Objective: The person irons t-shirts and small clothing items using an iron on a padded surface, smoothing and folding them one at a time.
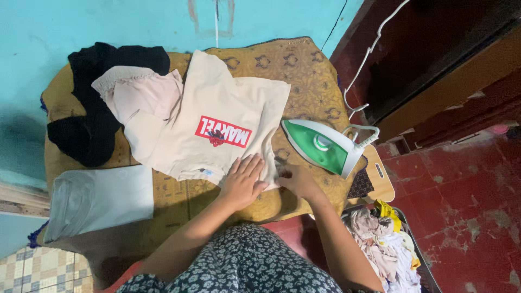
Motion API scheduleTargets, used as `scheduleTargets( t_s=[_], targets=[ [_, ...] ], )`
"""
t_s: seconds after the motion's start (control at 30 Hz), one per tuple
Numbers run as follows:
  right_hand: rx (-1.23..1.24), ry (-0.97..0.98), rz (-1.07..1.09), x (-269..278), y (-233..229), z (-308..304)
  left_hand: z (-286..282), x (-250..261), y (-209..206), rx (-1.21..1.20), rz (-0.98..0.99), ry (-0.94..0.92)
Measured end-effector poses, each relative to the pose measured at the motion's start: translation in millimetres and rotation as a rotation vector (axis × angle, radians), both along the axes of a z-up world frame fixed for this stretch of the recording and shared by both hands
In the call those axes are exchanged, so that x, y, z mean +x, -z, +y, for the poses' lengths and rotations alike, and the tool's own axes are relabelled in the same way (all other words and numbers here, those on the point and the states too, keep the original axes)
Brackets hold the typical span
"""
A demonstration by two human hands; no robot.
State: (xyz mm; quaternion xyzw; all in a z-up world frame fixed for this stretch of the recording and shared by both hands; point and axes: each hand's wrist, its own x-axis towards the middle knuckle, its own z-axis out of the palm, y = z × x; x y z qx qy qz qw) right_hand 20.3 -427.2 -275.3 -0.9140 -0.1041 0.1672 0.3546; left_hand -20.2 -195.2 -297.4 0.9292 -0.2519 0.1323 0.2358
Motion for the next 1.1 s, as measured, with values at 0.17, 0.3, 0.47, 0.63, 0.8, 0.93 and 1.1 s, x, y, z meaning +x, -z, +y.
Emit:
scheduleTargets(
  t_s=[0.17,0.3,0.47,0.63,0.8,0.93,1.1],
  targets=[
    [0.523,-0.007,0.228,-7.9,-0.6,-19.1,2.1,-0.1,18.8,0.034,0.030,-0.026],
    [0.535,0.020,0.343,-7.6,16.1,-15.5,3.2,1.3,20.8,0.025,0.015,-0.025],
    [0.356,0.168,0.109,0.8,17.3,7.7,4.1,1.5,20.2,0.015,0.032,-0.029],
    [0.214,0.169,0.070,1.3,6.4,17.0,3.7,2.3,18.1,0.024,0.037,-0.023],
    [0.105,-0.205,-0.056,2.4,33.9,-3.2,4.6,1.9,18.9,0.030,0.020,-0.019],
    [-0.046,-0.240,0.039,2.1,33.3,-6.1,4.0,3.6,20.0,0.056,0.031,-0.018],
    [0.517,0.209,0.191,-9.3,6.3,-3.7,3.4,3.2,18.3,0.049,0.032,-0.019]
  ],
)
